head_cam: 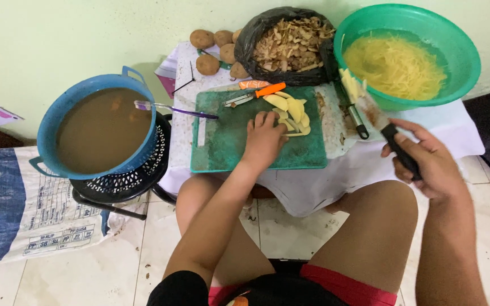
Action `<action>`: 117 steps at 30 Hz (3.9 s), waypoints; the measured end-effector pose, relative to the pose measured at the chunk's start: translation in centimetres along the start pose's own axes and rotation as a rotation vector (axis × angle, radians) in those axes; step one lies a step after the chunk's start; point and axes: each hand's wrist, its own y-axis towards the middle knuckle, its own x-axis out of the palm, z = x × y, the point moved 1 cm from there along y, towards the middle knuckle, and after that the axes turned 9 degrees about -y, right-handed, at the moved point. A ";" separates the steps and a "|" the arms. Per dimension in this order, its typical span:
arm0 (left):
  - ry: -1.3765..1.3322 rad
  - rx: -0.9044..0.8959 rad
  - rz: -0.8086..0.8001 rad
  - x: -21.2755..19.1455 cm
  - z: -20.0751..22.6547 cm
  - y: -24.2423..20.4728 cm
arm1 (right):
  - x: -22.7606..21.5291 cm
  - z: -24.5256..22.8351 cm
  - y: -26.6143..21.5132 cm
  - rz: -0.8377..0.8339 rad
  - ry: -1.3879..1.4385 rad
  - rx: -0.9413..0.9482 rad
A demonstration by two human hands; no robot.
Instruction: A person sitting on the floor slices peeled potatoes into thin strips on a green cutting board using a kitchen knife.
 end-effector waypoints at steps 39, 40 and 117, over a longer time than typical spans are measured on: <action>-0.181 -0.184 0.283 -0.9 0.2 11.8 | -10.9 -7.1 11.3 0.407 -1.313 -0.108; -0.176 -0.191 0.287 -0.9 -0.5 10.8 | -11.2 -5.7 12.4 0.399 -1.313 -0.114; -0.604 -0.400 0.351 -4.4 -3.4 -5.1 | 9.2 -7.0 12.9 -0.298 -1.391 -0.065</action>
